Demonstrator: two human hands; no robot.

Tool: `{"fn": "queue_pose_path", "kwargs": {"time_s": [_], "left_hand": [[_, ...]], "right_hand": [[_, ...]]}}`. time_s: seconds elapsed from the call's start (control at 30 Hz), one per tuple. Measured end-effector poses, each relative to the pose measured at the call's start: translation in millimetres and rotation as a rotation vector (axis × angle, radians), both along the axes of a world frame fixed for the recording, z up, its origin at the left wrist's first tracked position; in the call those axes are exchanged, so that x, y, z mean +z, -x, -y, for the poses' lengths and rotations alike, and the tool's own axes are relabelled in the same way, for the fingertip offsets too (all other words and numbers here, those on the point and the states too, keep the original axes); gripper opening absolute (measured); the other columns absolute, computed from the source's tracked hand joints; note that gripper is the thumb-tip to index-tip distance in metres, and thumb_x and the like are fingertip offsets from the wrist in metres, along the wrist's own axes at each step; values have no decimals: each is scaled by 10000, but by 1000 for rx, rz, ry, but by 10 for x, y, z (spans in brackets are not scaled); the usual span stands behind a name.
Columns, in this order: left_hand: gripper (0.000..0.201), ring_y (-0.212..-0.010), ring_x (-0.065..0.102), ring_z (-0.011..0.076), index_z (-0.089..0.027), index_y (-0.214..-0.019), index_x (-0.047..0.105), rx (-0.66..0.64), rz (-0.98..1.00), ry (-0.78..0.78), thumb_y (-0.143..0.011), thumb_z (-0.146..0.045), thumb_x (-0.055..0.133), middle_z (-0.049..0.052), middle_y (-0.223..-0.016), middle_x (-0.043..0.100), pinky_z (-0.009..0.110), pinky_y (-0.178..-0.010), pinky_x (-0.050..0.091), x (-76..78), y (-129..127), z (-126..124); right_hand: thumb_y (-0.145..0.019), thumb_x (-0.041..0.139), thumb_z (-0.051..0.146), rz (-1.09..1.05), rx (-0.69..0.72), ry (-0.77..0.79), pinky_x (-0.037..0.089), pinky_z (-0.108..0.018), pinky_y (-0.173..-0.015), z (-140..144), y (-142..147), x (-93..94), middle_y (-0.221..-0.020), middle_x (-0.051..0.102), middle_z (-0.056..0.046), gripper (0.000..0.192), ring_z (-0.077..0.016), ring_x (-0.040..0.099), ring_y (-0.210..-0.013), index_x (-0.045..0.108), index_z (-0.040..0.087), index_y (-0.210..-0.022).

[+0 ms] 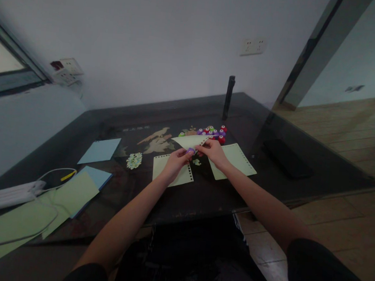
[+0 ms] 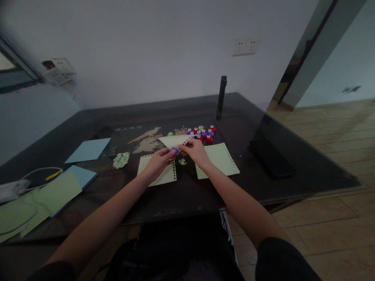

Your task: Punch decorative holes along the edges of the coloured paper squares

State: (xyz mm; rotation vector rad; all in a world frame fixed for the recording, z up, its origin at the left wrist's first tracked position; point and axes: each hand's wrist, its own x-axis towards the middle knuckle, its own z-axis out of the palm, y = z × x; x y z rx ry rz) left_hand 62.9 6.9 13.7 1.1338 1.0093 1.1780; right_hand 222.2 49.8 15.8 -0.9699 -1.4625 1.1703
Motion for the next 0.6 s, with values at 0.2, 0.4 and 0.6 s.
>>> {"fn": "queue_pose_path", "kwargs": {"time_s": [0.2,0.4,0.6], "left_hand": [[312,-681,535,113,-159,-845,681,13,-54,-29,-679,-418,734,30,-814,649,224,-607,370,-51,30,-22],[327,-784,596,167,-141,-871,701,-20,-49,-29,-692,-414,728,71,-840,682,269,-690,420,-75,48,-46],[328,-776,609,158,-136,-875,703,-14,-12,-23,-671,-389,748,76,-852,694,274,-725,425,-72,35,-47]], "right_hand": [[-638,756,393,13,19,7,533,-331,-566,-10,-7,-4,-590,652,-33,273,-170,615,-540,643,155,-710],[-631,762,390,18,27,6,540,-325,-559,-4,-13,4,-590,657,-33,275,-170,623,-542,640,151,-693],[-630,759,393,3,31,20,538,-329,-563,-17,-5,-20,-602,657,-40,283,-167,617,-541,642,145,-700]]}}
